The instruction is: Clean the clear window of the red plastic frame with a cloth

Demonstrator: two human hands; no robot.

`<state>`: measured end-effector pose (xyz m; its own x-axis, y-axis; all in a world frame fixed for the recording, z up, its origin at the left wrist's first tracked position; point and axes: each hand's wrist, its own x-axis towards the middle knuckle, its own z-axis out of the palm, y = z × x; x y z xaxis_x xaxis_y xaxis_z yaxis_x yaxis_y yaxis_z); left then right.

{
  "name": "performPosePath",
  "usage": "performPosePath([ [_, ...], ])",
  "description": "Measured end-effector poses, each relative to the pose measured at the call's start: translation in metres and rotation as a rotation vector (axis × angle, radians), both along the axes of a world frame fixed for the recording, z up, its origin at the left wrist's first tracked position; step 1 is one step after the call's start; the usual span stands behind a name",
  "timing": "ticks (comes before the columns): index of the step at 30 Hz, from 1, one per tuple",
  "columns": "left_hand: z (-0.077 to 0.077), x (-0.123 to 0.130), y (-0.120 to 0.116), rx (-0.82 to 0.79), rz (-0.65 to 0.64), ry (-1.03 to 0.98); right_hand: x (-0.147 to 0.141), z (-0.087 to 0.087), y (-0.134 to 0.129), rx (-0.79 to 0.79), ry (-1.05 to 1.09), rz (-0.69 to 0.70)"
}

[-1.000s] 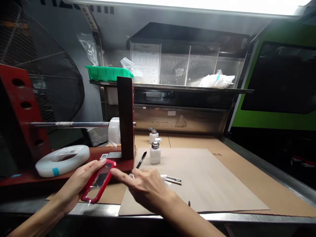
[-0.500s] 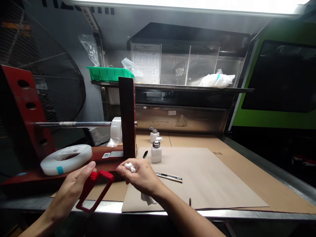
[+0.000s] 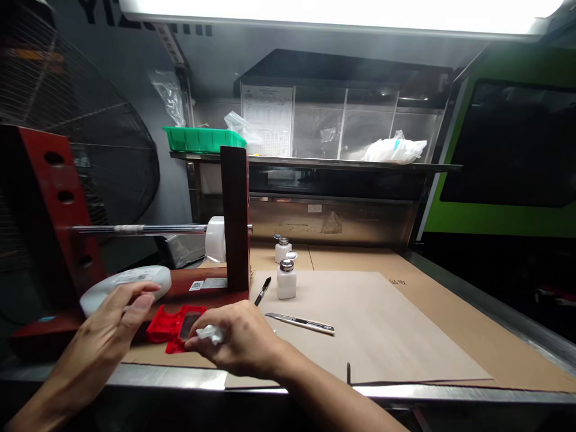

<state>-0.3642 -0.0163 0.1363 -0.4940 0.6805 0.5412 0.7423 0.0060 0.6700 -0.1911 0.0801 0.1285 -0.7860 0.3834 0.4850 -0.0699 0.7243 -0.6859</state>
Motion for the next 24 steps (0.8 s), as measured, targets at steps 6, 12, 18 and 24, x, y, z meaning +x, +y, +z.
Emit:
performPosePath([
  [6,-0.012,-0.019,0.019,-0.279,-0.180,-0.260,-0.021,-0.013,0.005,0.620,-0.065,-0.141],
  [12,-0.009,-0.029,0.038,-0.196,-0.041,-0.136,-0.033,-0.011,0.035,-0.257,0.190,-0.232],
  [18,0.004,-0.024,0.046,-0.171,0.075,0.036,-0.043,0.005,0.067,-0.616,0.180,-0.232],
  [24,0.007,-0.020,0.048,-0.160,0.075,0.084,-0.053,0.012,0.064,-0.719,0.164,-0.141],
])
